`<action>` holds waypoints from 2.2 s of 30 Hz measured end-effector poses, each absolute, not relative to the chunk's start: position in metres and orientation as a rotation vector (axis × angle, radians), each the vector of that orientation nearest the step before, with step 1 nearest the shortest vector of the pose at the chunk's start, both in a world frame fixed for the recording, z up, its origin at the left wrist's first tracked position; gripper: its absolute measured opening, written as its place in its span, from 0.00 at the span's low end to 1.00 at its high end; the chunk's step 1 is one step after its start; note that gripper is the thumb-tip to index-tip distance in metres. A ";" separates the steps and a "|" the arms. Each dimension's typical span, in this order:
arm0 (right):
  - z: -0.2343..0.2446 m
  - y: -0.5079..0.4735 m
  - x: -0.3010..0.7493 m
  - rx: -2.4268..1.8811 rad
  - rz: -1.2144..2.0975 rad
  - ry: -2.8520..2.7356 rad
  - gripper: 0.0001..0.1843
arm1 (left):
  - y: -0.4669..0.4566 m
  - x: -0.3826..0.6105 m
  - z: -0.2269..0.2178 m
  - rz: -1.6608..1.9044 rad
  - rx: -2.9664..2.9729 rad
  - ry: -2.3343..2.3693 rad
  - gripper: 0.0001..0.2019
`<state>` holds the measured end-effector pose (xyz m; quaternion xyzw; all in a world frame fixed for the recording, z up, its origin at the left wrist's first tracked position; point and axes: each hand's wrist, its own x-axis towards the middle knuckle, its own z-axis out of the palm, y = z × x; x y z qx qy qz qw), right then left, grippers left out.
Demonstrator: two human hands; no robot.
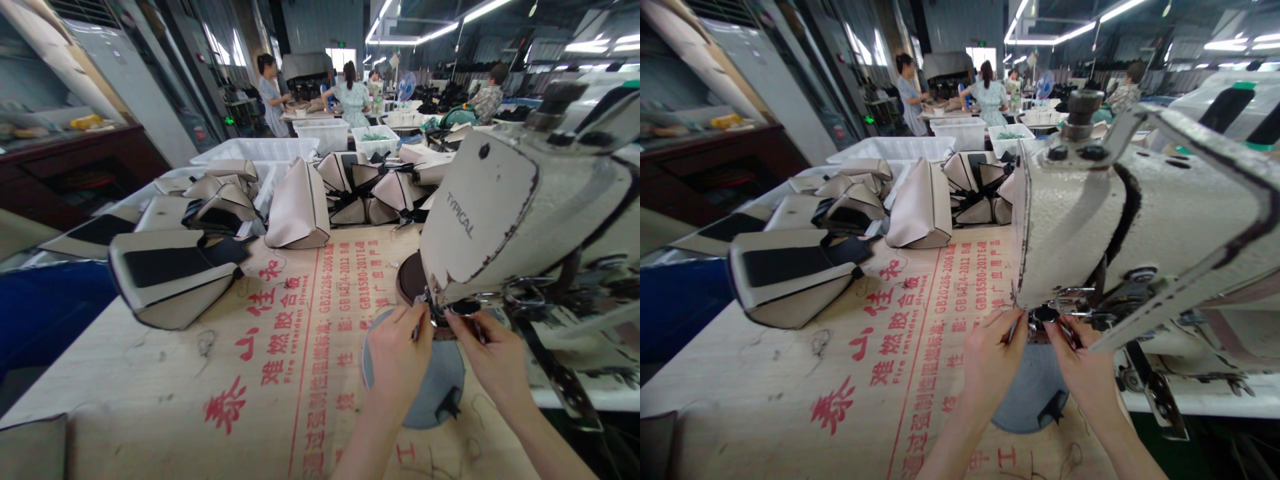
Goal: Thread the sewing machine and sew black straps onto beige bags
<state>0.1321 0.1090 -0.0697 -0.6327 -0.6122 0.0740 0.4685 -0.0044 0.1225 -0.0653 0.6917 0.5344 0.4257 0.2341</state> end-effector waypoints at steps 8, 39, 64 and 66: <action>-0.070 0.117 0.131 -1.458 -0.180 -1.736 0.17 | 0.123 -0.004 -0.065 1.132 1.954 1.495 0.10; -0.064 0.115 0.134 -1.484 -0.155 -1.707 0.16 | 0.118 -0.006 -0.067 1.010 2.158 1.642 0.10; -0.066 0.116 0.133 -1.469 -0.160 -1.704 0.15 | 0.118 -0.004 -0.065 1.028 2.161 1.642 0.10; -0.067 0.114 0.136 -1.500 -0.116 -1.685 0.14 | 0.119 -0.004 -0.066 1.058 2.141 1.640 0.10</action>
